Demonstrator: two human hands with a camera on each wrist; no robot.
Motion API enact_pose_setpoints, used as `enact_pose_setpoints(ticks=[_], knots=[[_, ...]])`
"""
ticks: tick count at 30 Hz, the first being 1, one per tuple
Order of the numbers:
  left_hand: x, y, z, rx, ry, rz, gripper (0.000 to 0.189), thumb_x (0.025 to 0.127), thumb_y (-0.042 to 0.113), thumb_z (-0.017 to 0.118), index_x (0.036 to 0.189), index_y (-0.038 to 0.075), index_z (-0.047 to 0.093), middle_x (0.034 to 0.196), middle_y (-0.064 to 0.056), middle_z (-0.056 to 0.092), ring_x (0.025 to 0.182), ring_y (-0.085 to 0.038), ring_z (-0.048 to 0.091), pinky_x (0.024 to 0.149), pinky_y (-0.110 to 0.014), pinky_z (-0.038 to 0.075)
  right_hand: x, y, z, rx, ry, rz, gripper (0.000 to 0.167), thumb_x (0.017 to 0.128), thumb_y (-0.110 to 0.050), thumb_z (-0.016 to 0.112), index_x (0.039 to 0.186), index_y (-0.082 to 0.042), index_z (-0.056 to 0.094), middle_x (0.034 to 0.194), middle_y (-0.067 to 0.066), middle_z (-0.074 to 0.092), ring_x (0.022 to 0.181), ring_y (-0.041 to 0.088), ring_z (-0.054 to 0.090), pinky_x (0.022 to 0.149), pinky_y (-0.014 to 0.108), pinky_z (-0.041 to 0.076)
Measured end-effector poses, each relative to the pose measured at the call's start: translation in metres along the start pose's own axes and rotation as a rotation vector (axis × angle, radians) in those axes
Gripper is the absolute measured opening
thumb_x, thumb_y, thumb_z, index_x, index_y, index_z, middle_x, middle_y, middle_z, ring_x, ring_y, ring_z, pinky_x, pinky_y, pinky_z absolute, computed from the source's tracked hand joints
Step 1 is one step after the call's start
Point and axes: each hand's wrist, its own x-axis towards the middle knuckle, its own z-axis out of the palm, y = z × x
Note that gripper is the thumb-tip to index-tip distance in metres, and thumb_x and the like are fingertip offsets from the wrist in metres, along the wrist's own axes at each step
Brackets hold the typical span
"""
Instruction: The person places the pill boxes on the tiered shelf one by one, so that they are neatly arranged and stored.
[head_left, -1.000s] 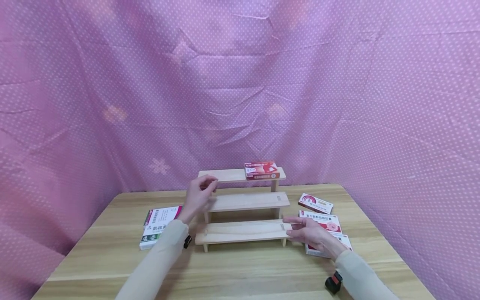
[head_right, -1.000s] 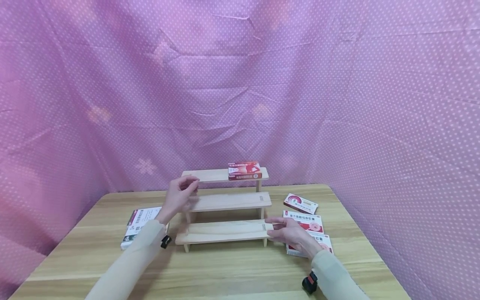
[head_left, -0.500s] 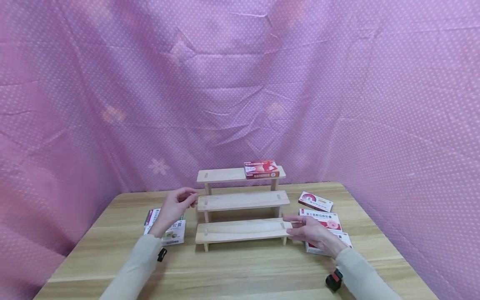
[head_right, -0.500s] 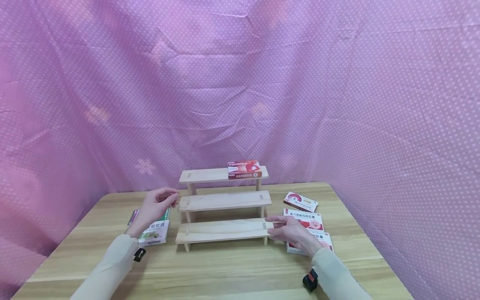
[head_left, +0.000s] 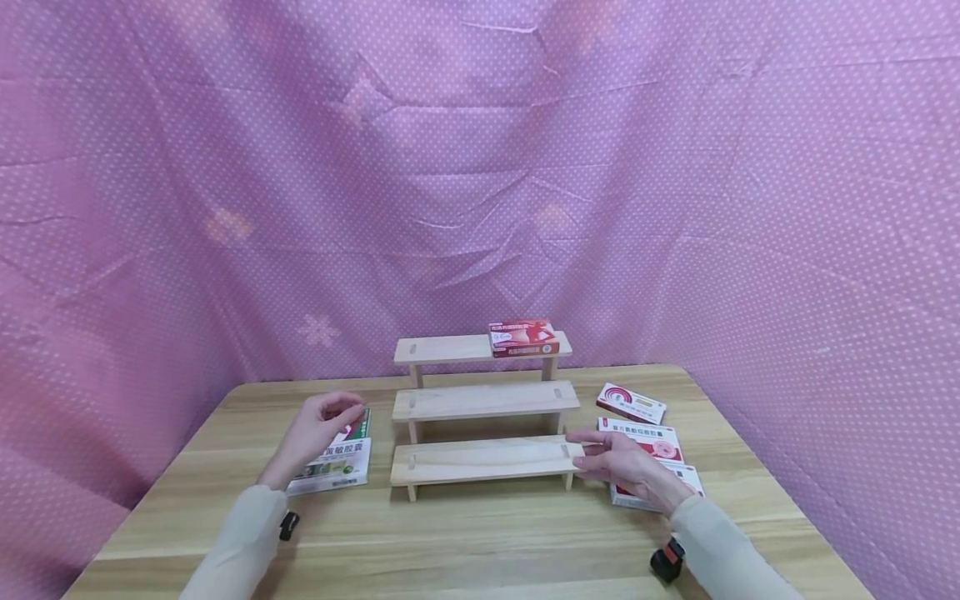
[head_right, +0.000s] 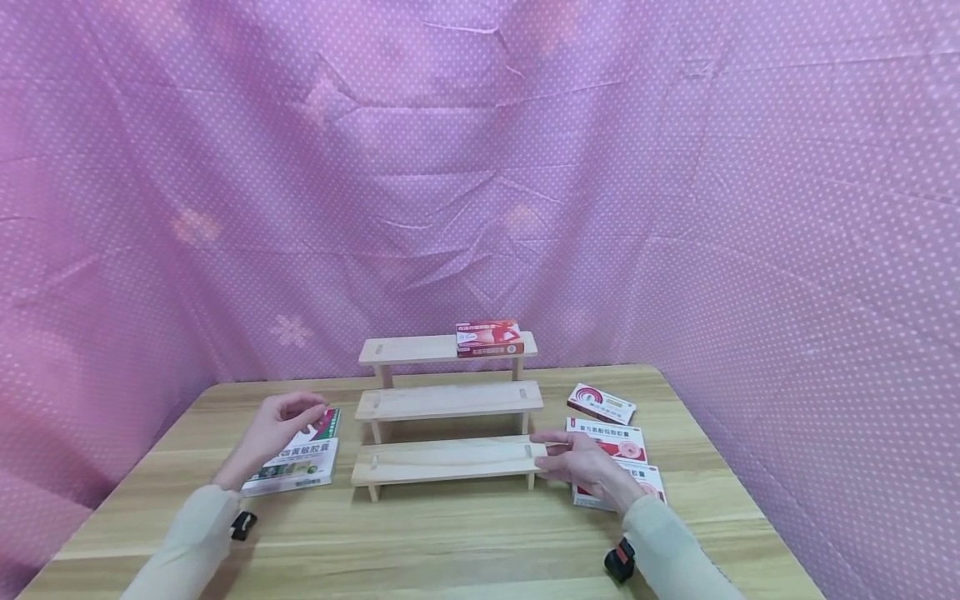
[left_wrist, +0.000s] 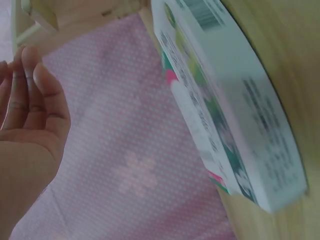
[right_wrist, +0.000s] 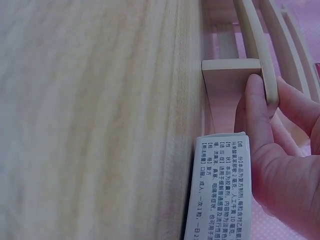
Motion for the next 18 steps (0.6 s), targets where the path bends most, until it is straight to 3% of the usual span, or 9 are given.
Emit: enact_pose_setpoints(ticks=[9,14,18], knots=[[-0.01,-0.024,-0.02,0.102,-0.051,-0.038,0.031,0.091,0.021,0.069,0.118,0.006,0.068,0.11,-0.015,0.072,0.092,-0.011,0.064,0.078,-0.02,0.052,0.0,0.001,-0.001,0.013,-0.01,0.002,0.059,0.088,-0.004,0.07,0.142,0.002,0.046,0.112,0.01,0.057,0.093,0.014,0.063,0.085,0.026,0.057],[-0.015,-0.037,-0.029,0.109,-0.106,-0.073,0.038,0.087,0.015,0.073,0.122,0.002,0.066,0.119,-0.019,0.068,0.107,-0.029,0.064,0.083,-0.018,0.049,0.0,0.0,-0.001,0.012,-0.005,0.006,0.059,0.088,-0.004,0.069,0.142,0.002,0.046,0.113,0.011,0.057,0.094,0.015,0.063,0.085,0.026,0.057],[-0.02,-0.044,-0.035,0.115,-0.159,-0.136,0.045,0.086,0.018,0.074,0.125,0.0,0.063,0.131,-0.02,0.061,0.121,-0.038,0.054,0.091,-0.027,0.047,0.0,0.0,-0.001,0.011,-0.006,0.003,0.058,0.088,-0.004,0.069,0.142,0.001,0.047,0.112,0.011,0.059,0.095,0.015,0.063,0.084,0.027,0.058]])
